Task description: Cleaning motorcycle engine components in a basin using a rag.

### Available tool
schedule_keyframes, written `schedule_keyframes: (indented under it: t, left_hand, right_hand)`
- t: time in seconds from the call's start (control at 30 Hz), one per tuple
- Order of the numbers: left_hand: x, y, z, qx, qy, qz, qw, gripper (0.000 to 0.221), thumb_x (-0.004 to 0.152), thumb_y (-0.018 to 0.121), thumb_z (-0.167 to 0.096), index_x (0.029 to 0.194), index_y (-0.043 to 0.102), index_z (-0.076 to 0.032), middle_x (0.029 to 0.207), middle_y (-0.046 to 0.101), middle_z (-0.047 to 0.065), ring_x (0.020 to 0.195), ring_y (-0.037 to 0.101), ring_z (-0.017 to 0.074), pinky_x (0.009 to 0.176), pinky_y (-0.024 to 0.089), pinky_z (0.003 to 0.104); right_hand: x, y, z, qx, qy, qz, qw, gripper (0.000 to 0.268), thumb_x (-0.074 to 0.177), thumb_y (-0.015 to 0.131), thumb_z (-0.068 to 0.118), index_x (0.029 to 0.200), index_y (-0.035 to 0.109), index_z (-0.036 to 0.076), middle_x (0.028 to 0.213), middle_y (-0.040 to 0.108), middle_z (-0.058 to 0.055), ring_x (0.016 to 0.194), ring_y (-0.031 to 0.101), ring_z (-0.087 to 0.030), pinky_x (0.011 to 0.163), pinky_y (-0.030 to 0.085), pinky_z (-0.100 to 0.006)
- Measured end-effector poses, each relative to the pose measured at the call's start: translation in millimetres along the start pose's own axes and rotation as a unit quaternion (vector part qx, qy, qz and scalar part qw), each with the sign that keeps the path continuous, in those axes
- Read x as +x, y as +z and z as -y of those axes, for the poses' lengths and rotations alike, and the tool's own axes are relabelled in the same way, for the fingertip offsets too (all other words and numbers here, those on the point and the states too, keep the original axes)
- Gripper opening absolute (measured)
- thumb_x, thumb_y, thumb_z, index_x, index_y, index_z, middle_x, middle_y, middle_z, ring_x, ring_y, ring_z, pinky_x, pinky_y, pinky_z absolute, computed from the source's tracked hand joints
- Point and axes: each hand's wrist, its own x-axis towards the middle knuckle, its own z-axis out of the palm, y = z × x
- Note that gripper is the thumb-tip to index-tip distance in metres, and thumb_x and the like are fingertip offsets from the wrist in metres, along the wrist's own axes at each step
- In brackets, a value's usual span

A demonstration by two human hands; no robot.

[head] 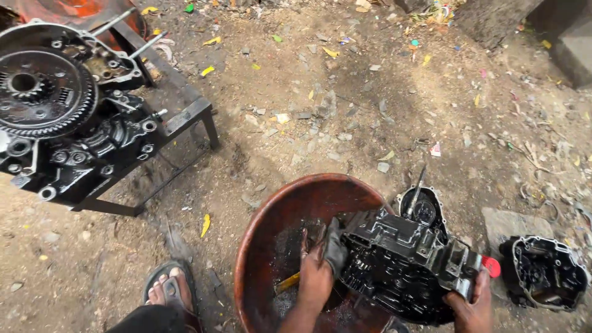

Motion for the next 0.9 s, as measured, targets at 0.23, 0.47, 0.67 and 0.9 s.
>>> schedule_keyframes:
  t: [0.23,0.47,0.67,0.9]
  left_hand:
    - [3.6,-44.6,8.0,-0.019,-0.346,0.005,0.938,0.031,0.105,0.048,-0.026,0.124,0.068,-0.013,0.105,0.074,0.018,0.091,0.070,0.0340,0.084,0.058,0.050]
    - [11.3,-37.2,-11.8,0.004,-0.220,-0.053,0.974,0.039,0.103,0.049,-0.035,0.119,0.069,-0.006,0.096,0.077,0.018,0.087,0.073,0.0302,0.079,0.055,0.045]
    - [37.5,-13.8,-44.6,-0.156,-0.218,0.065,0.961,0.053,0.101,0.042,-0.046,0.129,0.065,-0.007,0.127,0.065,0.019,0.116,0.064,0.0323,0.100,0.051,0.043]
    - [42.0,-8.5,-101.8,0.089,-0.179,0.210,0.957,0.055,0.105,0.030,-0.046,0.141,0.058,-0.016,0.156,0.041,0.013,0.145,0.038,0.0333,0.121,0.030,0.048]
  right_hand:
    - [9.4,-18.1,-13.9,-0.024,0.042,-0.018,0.999,0.081,0.062,0.052,-0.014,0.141,0.045,0.002,0.112,0.066,-0.016,0.092,0.069,-0.023,0.071,0.057,-0.037]
    - [18.4,-34.3,-47.8,-0.045,0.043,-0.008,0.998,0.084,0.059,0.055,-0.015,0.141,0.040,0.000,0.106,0.067,-0.019,0.084,0.071,-0.026,0.071,0.060,-0.040]
    - [7.7,-9.8,-18.4,-0.078,0.021,0.037,0.996,0.093,0.055,0.060,-0.014,0.144,0.040,0.005,0.109,0.066,-0.014,0.087,0.069,-0.022,0.071,0.058,-0.037]
    - [11.7,-9.5,-22.7,-0.063,0.008,0.050,0.997,0.096,0.053,0.063,-0.012,0.145,0.040,0.006,0.116,0.064,-0.013,0.102,0.067,-0.021,0.091,0.053,-0.037]
